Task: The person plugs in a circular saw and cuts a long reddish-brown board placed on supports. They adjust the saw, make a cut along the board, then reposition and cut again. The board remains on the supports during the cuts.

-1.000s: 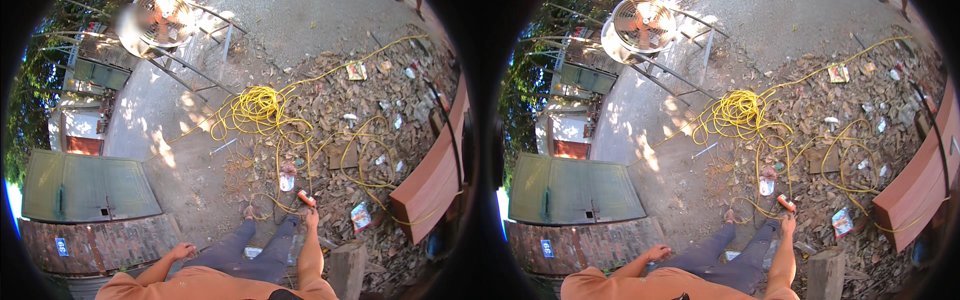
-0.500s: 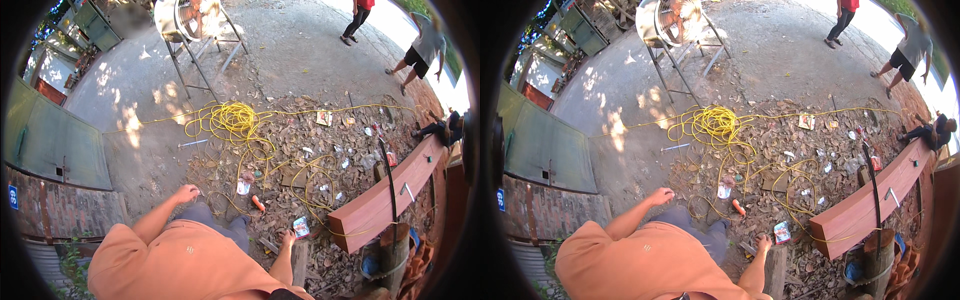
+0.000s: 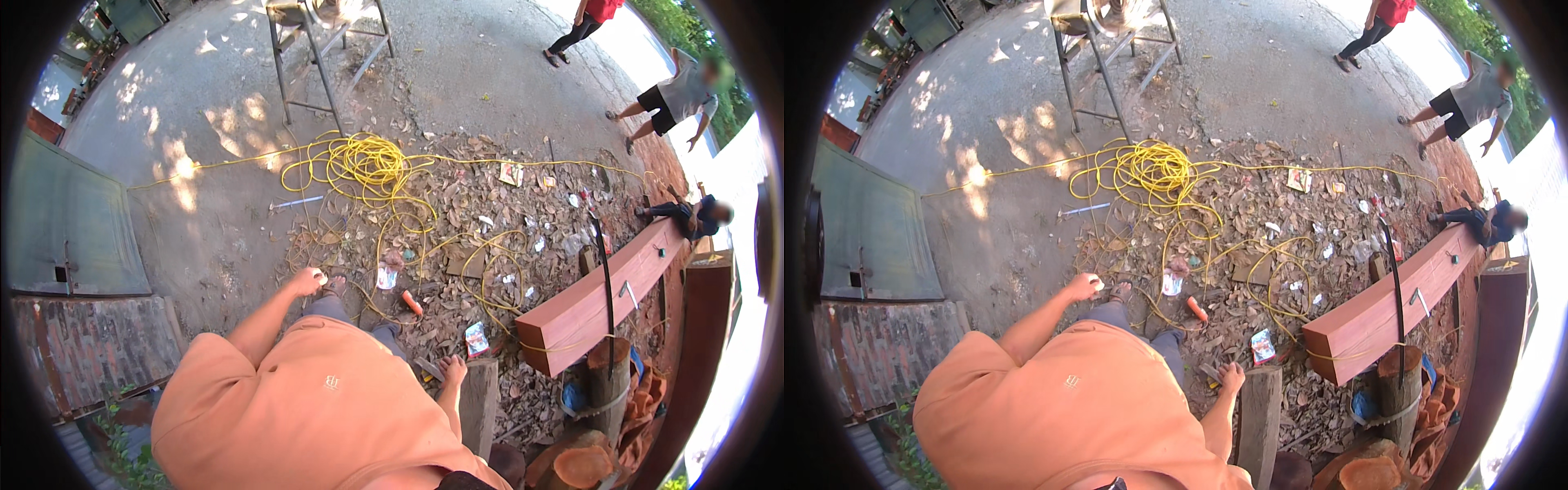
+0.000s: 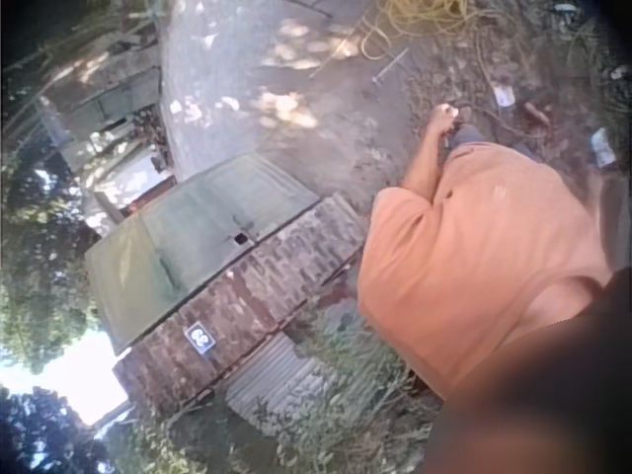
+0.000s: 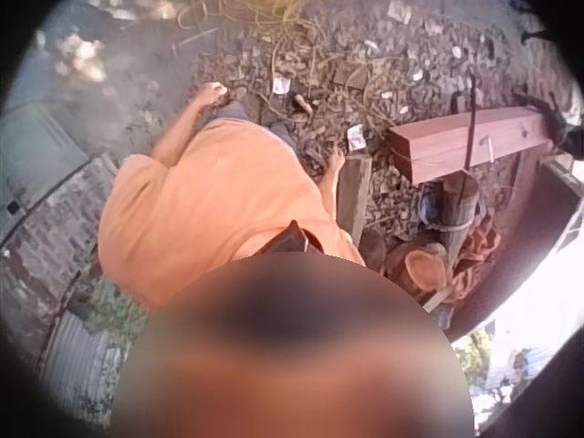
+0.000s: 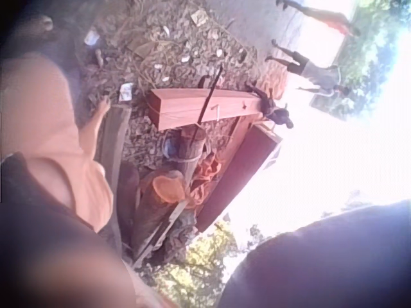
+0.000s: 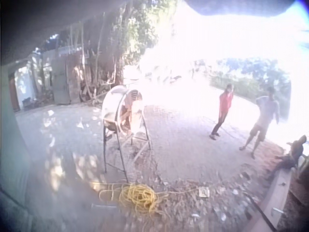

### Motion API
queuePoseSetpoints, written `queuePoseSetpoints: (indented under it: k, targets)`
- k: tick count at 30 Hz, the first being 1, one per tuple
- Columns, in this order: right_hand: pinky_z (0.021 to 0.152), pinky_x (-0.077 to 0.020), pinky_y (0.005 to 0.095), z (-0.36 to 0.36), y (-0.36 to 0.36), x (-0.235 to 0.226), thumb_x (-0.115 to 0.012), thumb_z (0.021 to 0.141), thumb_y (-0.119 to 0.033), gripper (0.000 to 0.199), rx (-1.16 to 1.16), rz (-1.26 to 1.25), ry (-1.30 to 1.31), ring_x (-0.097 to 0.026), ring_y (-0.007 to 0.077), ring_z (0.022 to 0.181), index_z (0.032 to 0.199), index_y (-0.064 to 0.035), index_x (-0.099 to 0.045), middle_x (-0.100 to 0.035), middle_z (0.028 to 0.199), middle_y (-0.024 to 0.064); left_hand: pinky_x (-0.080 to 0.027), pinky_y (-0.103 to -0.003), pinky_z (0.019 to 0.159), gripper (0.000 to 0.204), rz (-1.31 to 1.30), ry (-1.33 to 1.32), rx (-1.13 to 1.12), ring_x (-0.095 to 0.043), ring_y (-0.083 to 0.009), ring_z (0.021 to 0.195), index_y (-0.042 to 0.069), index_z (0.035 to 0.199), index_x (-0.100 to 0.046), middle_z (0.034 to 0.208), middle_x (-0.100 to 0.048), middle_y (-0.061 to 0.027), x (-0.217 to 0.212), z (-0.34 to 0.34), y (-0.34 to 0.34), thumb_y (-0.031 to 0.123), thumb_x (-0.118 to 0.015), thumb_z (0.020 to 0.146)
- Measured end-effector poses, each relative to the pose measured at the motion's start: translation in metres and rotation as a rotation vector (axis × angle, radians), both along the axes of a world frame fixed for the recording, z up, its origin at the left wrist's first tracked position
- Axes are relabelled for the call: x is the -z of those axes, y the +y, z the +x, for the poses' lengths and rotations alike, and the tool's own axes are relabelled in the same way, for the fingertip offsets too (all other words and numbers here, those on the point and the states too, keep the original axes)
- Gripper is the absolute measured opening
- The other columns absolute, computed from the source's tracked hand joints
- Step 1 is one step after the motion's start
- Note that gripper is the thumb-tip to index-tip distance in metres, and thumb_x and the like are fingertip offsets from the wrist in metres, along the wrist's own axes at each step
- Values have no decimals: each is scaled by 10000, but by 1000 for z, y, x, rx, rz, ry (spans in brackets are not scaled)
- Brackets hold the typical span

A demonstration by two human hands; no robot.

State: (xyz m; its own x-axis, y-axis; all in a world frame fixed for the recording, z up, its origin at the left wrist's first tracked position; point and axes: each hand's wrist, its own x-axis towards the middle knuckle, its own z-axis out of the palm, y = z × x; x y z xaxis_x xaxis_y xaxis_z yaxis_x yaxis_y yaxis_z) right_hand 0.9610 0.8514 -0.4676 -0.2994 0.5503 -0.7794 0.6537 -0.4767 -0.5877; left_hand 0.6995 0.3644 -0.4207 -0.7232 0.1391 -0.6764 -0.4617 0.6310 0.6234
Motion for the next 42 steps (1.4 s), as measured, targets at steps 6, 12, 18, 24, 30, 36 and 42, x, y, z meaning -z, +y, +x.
queuePoseSetpoints:
  k: [6, 12, 18, 24, 30, 36, 42]
  targets:
    - [689, -584, 337, -7, -80, -33, -602, 1012, -207, 470, -152, 27, -23, -735, 235, 840, 1417, 18, -525, -732, 1076, 166, -530, -351, 535, 306, 40, -51, -220, -682, -193, 603, -2, 957, -695, 747, -705, -89, 32, -18, -81, 301, -663, 980]
    - [720, -589, 355, 1, -138, -55, -623, 1016, -228, 430, -186, 99, -69, -729, 226, 808, 1378, 1, -585, -734, 1123, 159, -537, -374, 474, 318, -24, -176, -228, -671, -233, 545, -10, 1020, -656, 773, -709, -134, 75, -47, -142, 306, -613, 1015]
    - [715, -581, 345, 35, -162, -61, -636, 1005, -229, 414, 47, 197, -75, -727, 216, 804, 1359, -14, -611, -749, 1058, 141, -548, -388, 473, 301, -91, -260, 14, -693, -253, 560, -15, 1049, -643, 791, -722, -160, 87, -85, -110, 282, -615, 1008]
    - [650, -566, 334, 80, -172, -49, -644, 987, -216, 377, 202, 169, -140, -731, 206, 765, 1306, -16, -644, -755, 1021, 126, -529, -343, 479, 321, 64, -137, 218, -689, -214, 550, -28, 1069, -675, 801, -734, -139, 53, -132, -7, 278, -610, 998]
    - [648, -579, 344, 116, -166, -25, -632, 999, -198, 359, 374, 131, -112, -729, 231, 746, 1308, -16, -628, -741, 1028, 134, -566, -374, 532, 301, 67, -42, 430, -713, -251, 590, -26, 1043, -686, 833, -739, -161, 33, -157, 81, 265, -626, 995]
    - [636, -582, 350, 143, -149, -3, -626, 999, -200, 313, 448, 102, -96, -728, 231, 760, 1247, -12, -661, -742, 993, 137, -561, -373, 534, 293, -51, -16, 539, -712, -244, 615, -36, 1053, -680, 827, -736, -156, 11, -141, 151, 246, -604, 1019]
    - [616, -578, 338, 154, -115, -2, -669, 959, -201, 302, 544, 78, -68, -733, 197, 704, 1201, -24, -710, -760, 912, 105, -540, -328, 528, 319, 61, -15, 588, -700, -211, 597, -17, 1108, -677, 841, -742, -128, -5, -115, 225, 279, -597, 1022]
